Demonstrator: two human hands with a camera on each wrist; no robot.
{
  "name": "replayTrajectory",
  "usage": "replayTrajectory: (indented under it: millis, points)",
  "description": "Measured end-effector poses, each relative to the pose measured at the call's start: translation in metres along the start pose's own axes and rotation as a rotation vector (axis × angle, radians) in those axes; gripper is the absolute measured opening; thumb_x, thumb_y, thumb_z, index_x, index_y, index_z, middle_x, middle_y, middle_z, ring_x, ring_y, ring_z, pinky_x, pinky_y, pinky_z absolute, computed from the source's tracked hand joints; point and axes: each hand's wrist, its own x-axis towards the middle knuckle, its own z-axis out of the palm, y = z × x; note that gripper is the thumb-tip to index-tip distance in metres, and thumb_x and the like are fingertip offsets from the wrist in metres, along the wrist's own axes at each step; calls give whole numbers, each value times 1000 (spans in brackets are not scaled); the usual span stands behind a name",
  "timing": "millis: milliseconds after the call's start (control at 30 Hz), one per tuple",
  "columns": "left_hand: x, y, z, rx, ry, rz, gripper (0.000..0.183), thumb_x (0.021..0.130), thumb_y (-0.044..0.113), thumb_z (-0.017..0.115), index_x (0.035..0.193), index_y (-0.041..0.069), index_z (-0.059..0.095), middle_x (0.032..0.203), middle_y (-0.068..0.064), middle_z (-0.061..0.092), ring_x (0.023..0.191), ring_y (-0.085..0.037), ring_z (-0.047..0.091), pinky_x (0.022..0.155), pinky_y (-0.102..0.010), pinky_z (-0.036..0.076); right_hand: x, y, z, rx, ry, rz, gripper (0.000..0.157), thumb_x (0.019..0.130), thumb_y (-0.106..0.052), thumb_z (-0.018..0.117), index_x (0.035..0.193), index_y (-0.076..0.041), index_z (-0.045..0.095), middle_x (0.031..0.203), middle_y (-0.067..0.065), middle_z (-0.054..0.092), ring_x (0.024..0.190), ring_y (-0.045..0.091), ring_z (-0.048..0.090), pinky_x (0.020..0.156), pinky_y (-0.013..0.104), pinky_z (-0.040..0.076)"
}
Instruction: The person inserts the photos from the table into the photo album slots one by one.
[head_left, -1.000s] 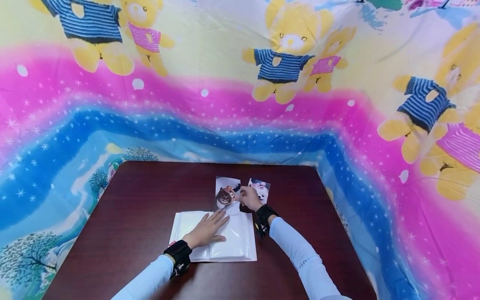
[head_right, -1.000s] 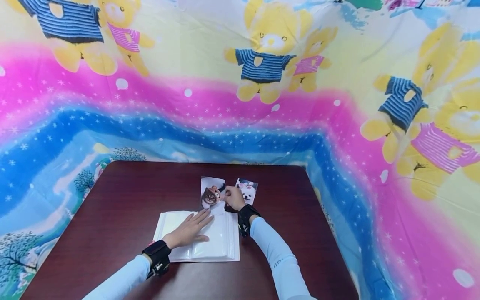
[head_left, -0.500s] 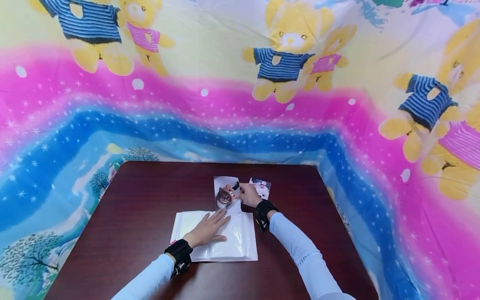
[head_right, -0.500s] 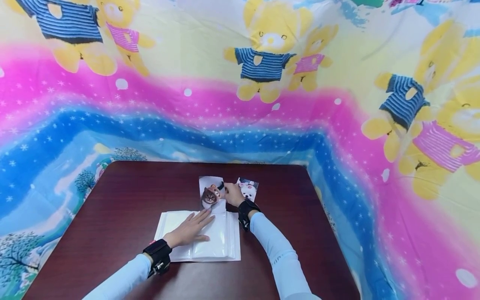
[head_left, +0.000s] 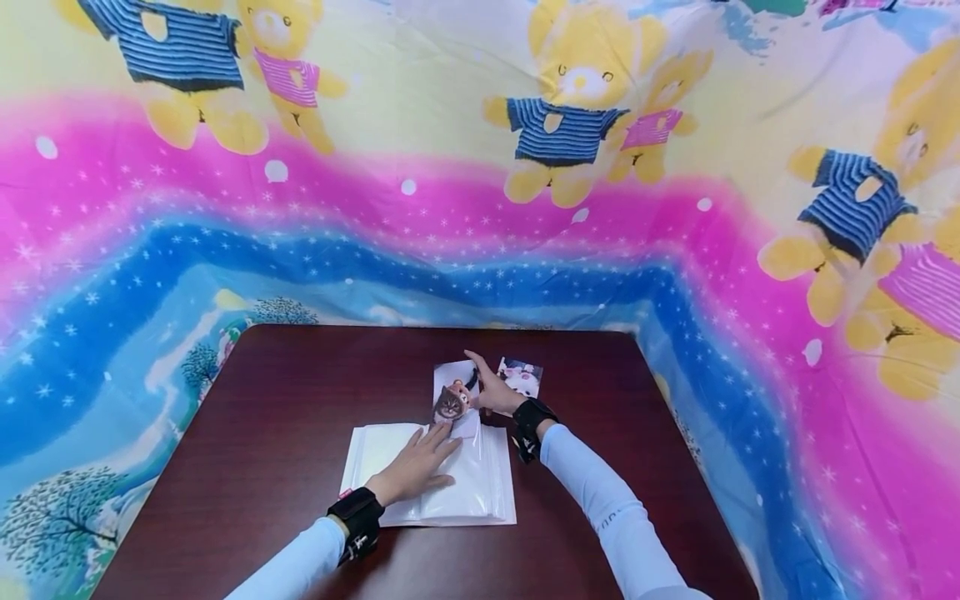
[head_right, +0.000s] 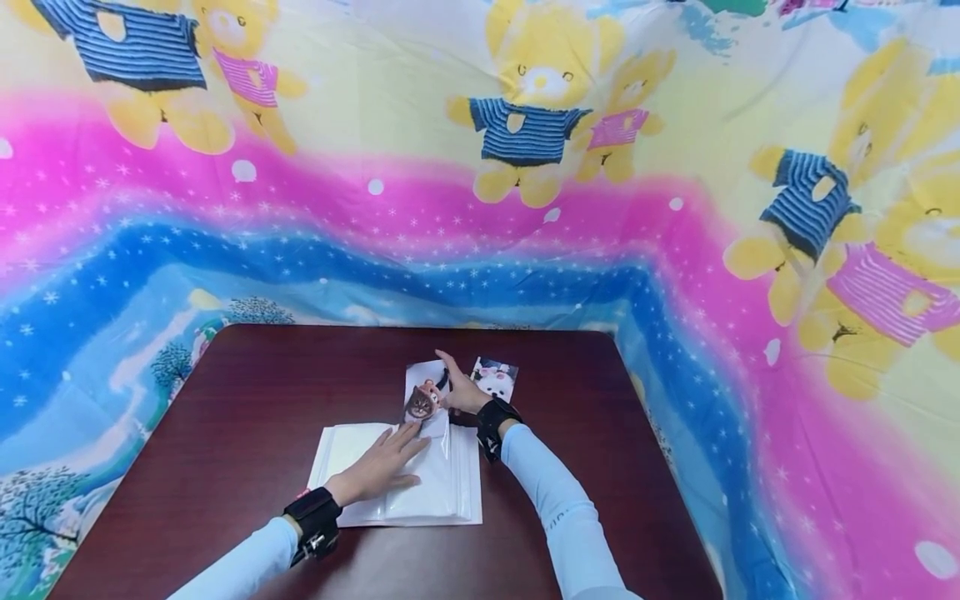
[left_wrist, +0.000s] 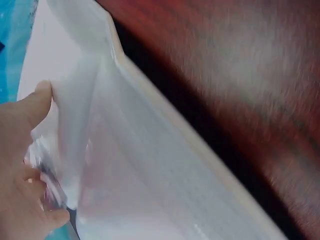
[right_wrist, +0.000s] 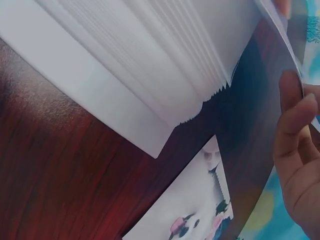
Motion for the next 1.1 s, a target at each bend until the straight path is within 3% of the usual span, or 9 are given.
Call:
replayTrajectory:
  millis: [100,200,333,433,567,700,867,1000,1100]
  points:
    - [-5,8,3,28,29,8,63,93,31,70,145,4,47,150,-36,30,138,-51,30,104,-66,33,0,-3,2,-6,6,9,84,88,14,57,157,-18,21,160,19,16,71,52,49,64,66,47]
    - [-12,14,6,49,83,61,62,92,34,69,144,7,50,150,-35,32,137,-51,32,103,-64,36,0,-3,3,-29,39,-1,70,92,9,56,153,-12,28,145,26,35,68,55,47,67,68,46]
    - [-25,18,11,30,101,123,62,93,44,66,143,10,52,151,-31,34,138,-48,33,106,-59,34,-1,-1,0,-54,64,-13,79,91,11,57,156,-18,23,141,31,39,64,56,47,63,65,49]
    - [-31,19,14,1,79,126,65,92,50,64,143,12,52,152,-28,34,139,-46,32,108,-58,32,-1,1,-1,-53,55,-9,83,88,13,59,157,-18,22,144,31,38,55,45,47,56,57,51]
    - [-37,20,16,-9,108,148,68,88,50,69,141,10,54,151,-28,36,138,-47,34,105,-60,35,-3,5,1,-65,18,-5,72,89,10,61,152,-11,31,108,23,56,53,29,47,51,45,51]
    - [-38,20,17,1,148,162,67,87,47,72,139,9,56,149,-28,38,135,-47,37,104,-58,37,-6,8,4,-76,-28,-6,52,95,3,56,145,-6,42,76,8,50,55,24,47,52,43,51]
    - [-39,18,20,-14,172,160,66,86,45,74,138,9,57,149,-28,38,135,-47,37,105,-58,37,-11,11,9,-83,-51,-34,31,99,-2,54,130,-1,59,80,4,49,62,17,51,59,48,55]
    - [-41,16,22,-14,193,170,64,86,45,74,137,8,58,149,-28,39,136,-47,36,104,-59,37,-18,13,12,-30,-75,-20,26,101,0,50,124,5,62,86,13,56,59,16,52,61,54,55]
    - [-42,15,24,-16,201,170,65,87,44,73,138,7,58,150,-28,37,137,-46,35,104,-59,37,-24,14,14,18,-101,22,27,103,-1,45,121,6,63,97,15,61,59,16,54,61,48,56]
